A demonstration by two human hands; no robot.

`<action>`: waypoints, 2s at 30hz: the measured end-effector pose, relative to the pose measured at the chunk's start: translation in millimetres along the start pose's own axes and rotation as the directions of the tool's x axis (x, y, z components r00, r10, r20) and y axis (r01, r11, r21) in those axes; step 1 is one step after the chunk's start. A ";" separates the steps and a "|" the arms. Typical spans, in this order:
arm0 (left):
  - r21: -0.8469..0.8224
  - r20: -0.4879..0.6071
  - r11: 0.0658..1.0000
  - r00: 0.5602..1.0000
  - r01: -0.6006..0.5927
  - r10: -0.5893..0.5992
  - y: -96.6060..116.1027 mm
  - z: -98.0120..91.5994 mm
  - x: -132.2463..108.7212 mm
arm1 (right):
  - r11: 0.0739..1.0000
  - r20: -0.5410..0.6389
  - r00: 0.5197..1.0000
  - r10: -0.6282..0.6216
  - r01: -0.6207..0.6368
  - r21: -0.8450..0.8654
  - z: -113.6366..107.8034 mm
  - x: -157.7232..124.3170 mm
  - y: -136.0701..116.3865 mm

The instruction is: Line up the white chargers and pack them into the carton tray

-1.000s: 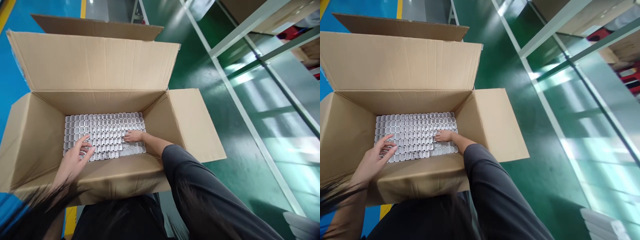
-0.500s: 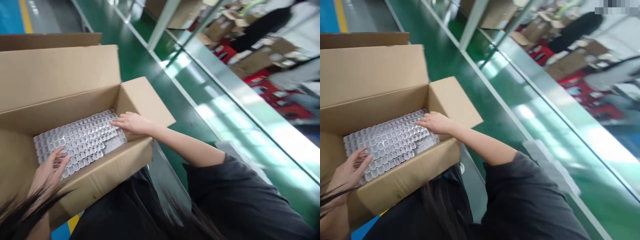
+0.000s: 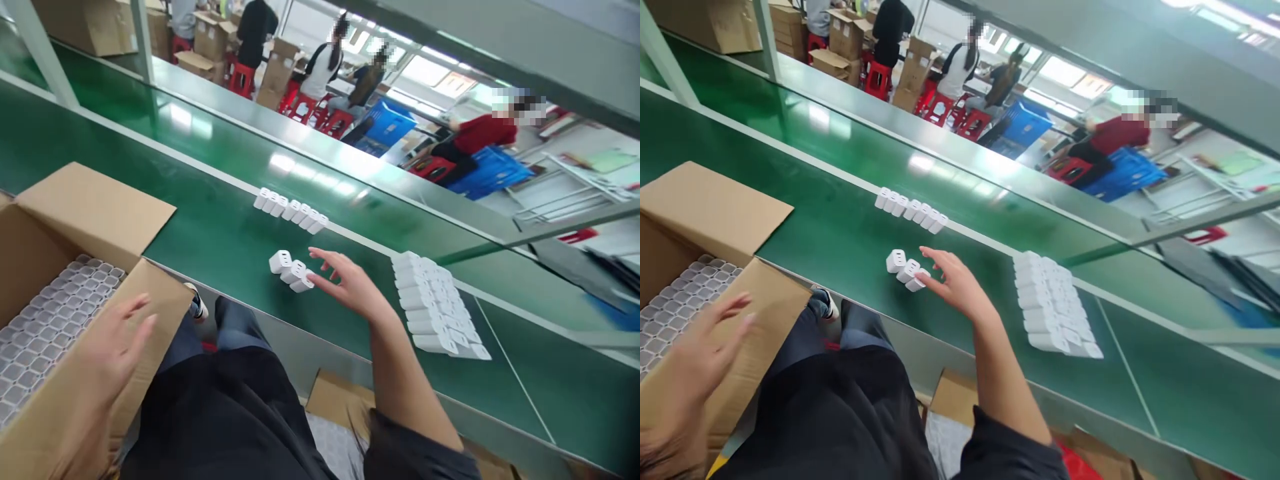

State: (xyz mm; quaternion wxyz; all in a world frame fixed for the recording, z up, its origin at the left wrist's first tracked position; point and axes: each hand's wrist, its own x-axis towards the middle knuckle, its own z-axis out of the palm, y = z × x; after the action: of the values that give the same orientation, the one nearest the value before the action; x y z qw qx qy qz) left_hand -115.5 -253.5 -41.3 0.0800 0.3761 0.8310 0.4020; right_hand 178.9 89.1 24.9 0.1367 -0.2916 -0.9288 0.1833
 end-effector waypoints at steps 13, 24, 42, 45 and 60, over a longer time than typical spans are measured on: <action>-0.540 0.501 0.826 0.725 -0.164 0.472 139.6 199.5 131.1 | 0.972 0.003 1.000 -0.011 0.010 0.237 56.6 -7.8 47.0; -0.472 0.562 0.792 0.560 -0.387 0.608 177.7 200.6 137.7 | 0.873 0.036 0.999 0.014 -0.030 0.487 54.0 -19.1 60.2; -0.763 0.604 0.234 0.793 0.603 -0.075 123.4 150.2 70.8 | 0.856 -0.228 0.891 -0.393 0.445 0.264 45.8 6.6 -27.7; -0.816 0.552 0.101 0.820 0.569 -0.152 104.9 132.7 53.8 | 0.801 -0.114 0.802 -0.586 0.595 0.069 52.5 27.7 -78.9; 0.008 -0.487 0.861 0.754 0.508 -0.441 -50.5 -82.3 -109.8 | 0.266 0.081 0.258 -0.963 0.959 0.096 142.9 190.3 -251.2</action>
State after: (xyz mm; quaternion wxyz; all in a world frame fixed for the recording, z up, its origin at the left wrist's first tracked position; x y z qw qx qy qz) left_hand -102.3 -399.1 -42.0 -0.0503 0.0485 0.9191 0.3878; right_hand -146.9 -27.2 30.5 0.1664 0.3446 -0.9191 0.0932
